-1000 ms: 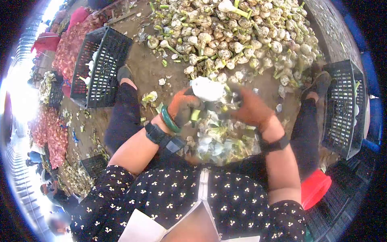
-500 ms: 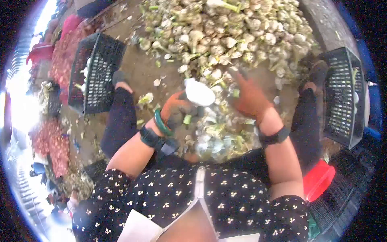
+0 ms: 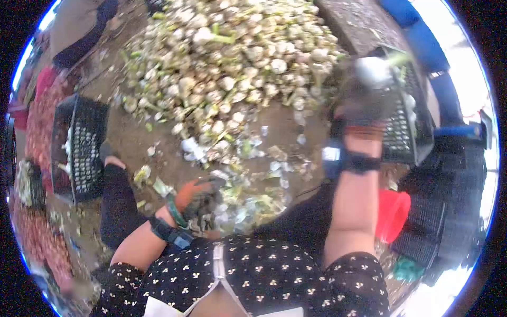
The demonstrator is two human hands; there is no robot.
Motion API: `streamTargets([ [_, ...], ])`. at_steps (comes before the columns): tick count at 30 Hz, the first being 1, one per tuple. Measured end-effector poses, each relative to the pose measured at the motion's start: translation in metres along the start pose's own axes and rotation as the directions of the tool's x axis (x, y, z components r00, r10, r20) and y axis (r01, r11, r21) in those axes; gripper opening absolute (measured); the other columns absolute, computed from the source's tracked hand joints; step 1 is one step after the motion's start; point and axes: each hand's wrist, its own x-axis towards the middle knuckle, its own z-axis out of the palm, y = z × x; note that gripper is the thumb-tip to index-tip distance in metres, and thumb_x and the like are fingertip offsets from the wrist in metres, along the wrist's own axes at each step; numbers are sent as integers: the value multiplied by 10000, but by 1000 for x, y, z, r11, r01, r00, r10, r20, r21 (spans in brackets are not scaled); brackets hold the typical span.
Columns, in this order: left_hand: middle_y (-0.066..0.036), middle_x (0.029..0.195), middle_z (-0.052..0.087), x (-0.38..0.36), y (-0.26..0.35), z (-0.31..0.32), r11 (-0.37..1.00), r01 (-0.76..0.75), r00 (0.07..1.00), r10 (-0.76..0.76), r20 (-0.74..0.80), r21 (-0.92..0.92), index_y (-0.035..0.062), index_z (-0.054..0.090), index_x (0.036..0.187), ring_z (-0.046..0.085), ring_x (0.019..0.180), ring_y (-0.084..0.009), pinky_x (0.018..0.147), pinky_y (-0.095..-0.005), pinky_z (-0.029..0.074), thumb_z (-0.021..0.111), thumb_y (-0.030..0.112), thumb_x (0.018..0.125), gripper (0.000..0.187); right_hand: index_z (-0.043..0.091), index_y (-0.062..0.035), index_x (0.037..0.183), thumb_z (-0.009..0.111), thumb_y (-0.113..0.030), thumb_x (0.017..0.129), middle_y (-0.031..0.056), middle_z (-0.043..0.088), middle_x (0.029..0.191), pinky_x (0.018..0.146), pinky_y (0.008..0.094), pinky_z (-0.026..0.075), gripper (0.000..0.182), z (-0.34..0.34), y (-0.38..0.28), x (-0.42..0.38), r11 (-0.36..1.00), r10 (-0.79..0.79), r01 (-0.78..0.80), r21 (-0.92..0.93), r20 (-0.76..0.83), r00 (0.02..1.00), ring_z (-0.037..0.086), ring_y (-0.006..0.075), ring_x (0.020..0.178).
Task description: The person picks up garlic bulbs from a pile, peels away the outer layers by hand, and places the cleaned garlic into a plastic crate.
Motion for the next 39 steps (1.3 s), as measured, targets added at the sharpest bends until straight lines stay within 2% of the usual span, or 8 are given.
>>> streamTargets([
  [5,-89,837,619,5,-52,-22,938,4,993,-46,111,347,26,541,1057,595,631,-158,565,-272,497,556,244,820,322,512,-52,1194,516,-306,880,111,569,1143,869,331,420,404,23,105,42,913,-76,-109,-394,-424,903,546,234,1004],
  [8,-113,948,627,14,-100,-42,702,-378,920,210,332,604,23,544,1108,597,797,-190,713,-349,486,551,224,829,343,581,-126,1130,605,-250,794,116,598,1096,862,342,433,359,-39,203,41,-180,122,-221,-958,-245,962,553,277,1020],
  [17,-147,901,620,0,-10,-42,885,54,969,64,-237,462,16,514,1135,602,744,-222,702,-353,474,509,232,849,358,368,-140,1311,553,-121,746,224,419,1271,925,413,427,595,-6,348,52,-713,670,411,-568,-380,637,420,369,1161],
  [25,-222,976,568,3,-18,-42,679,-54,905,343,-251,732,54,541,1126,523,898,-384,816,-431,417,463,180,841,321,432,2,1170,620,-237,753,171,537,1134,833,360,475,515,-19,334,30,-462,314,-187,-867,-357,880,559,312,986],
  [28,-214,942,590,2,-3,-39,650,-150,853,466,-235,745,77,544,1145,548,857,-379,791,-433,432,468,191,838,336,467,-24,1129,600,-279,781,80,526,1041,708,316,534,452,0,307,10,440,553,-716,-543,-464,692,555,241,912],
  [35,-194,877,622,-8,53,-15,610,-352,612,724,-318,710,47,530,1146,597,763,-334,709,-405,463,473,218,848,348,441,-71,1186,512,-162,851,113,499,1135,806,358,501,355,102,238,-45,660,692,-736,-150,-259,673,551,235,968],
  [37,-174,848,630,-8,62,-11,564,-423,543,784,-300,709,34,544,1119,607,729,-293,686,-380,472,476,219,854,331,357,-27,1274,533,-167,845,156,465,1205,867,365,466,484,110,213,-56,301,611,-153,-941,67,789,514,231,1048],
  [39,-105,780,635,-11,68,-8,672,-519,645,713,-275,528,12,576,1060,586,645,-169,614,-317,476,499,226,859,303,312,16,1314,558,-143,835,186,435,1243,907,346,430,562,140,199,-64,604,703,-683,-411,-129,700,473,219,1105],
])
